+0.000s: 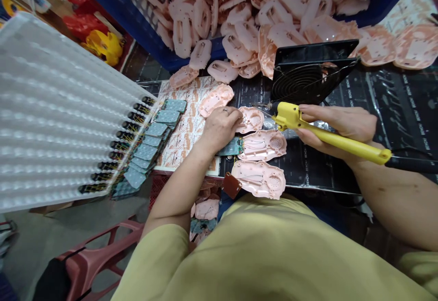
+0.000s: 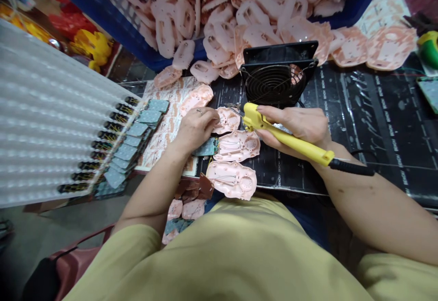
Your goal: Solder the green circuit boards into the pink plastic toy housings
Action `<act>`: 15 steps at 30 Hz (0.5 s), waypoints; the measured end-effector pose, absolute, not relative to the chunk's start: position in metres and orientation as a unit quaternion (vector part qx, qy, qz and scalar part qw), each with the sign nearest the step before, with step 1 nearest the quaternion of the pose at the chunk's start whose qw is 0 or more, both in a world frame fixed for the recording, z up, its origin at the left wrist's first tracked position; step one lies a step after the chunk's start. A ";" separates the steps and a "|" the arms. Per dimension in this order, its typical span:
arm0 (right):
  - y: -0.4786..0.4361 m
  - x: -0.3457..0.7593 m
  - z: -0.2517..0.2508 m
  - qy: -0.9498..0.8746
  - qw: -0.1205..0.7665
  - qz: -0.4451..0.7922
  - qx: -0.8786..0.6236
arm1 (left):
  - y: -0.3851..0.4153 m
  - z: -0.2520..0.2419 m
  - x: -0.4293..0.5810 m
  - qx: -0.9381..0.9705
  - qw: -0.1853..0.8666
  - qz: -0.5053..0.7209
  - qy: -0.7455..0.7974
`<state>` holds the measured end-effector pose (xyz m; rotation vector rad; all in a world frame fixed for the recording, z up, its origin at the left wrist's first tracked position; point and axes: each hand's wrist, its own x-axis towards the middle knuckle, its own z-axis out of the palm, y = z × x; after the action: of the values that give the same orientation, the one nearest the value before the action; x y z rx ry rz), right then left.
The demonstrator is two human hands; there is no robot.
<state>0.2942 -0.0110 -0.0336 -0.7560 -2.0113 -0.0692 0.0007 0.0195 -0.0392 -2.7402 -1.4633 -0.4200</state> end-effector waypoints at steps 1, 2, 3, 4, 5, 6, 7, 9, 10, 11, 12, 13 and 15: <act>-0.012 0.294 -0.034 -0.822 0.477 -0.029 -0.309 | 0.019 -0.037 -0.002 -0.870 -0.013 -0.151 -0.469; -0.012 0.295 -0.034 -0.821 0.479 -0.027 -0.310 | 0.018 -0.034 -0.005 -0.867 -0.035 -0.162 -0.470; -0.012 0.295 -0.034 -0.819 0.481 -0.025 -0.312 | 0.017 -0.031 -0.009 -0.866 -0.059 -0.161 -0.469; -0.013 0.295 -0.033 -0.816 0.487 -0.023 -0.312 | 0.017 -0.028 -0.012 -0.869 -0.082 -0.144 -0.467; -0.013 0.296 -0.033 -0.813 0.491 -0.021 -0.312 | 0.016 -0.025 -0.015 -0.872 -0.101 -0.114 -0.465; -0.014 0.296 -0.033 -0.811 0.494 -0.019 -0.313 | 0.016 -0.023 -0.017 -0.875 -0.112 -0.078 -0.463; -0.014 0.296 -0.032 -0.811 0.494 -0.016 -0.314 | 0.016 -0.022 -0.018 -0.877 -0.116 -0.045 -0.464; -0.015 0.297 -0.030 -0.810 0.498 -0.012 -0.310 | 0.019 -0.020 -0.020 -0.875 -0.111 -0.006 -0.471; -0.016 0.297 -0.029 -0.808 0.503 -0.011 -0.308 | 0.020 -0.019 -0.021 -0.872 -0.104 -0.007 -0.478; -0.016 0.298 -0.029 -0.805 0.507 -0.012 -0.307 | 0.021 -0.017 -0.022 -0.868 -0.095 -0.020 -0.486; -0.017 0.299 -0.029 -0.801 0.518 -0.017 -0.302 | 0.022 -0.014 -0.023 -0.864 -0.088 -0.041 -0.495; -0.018 0.301 -0.030 -0.794 0.531 -0.021 -0.297 | 0.021 -0.011 -0.024 -0.858 -0.084 -0.066 -0.502; -0.020 0.308 -0.035 -0.783 0.534 0.014 -0.318 | 0.015 -0.003 -0.025 -0.851 -0.096 -0.113 -0.505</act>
<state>0.3082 -0.0201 -0.0348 -0.7579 -1.8662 0.0326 -0.0247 0.0154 -0.0034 -2.8485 -1.6897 -0.3790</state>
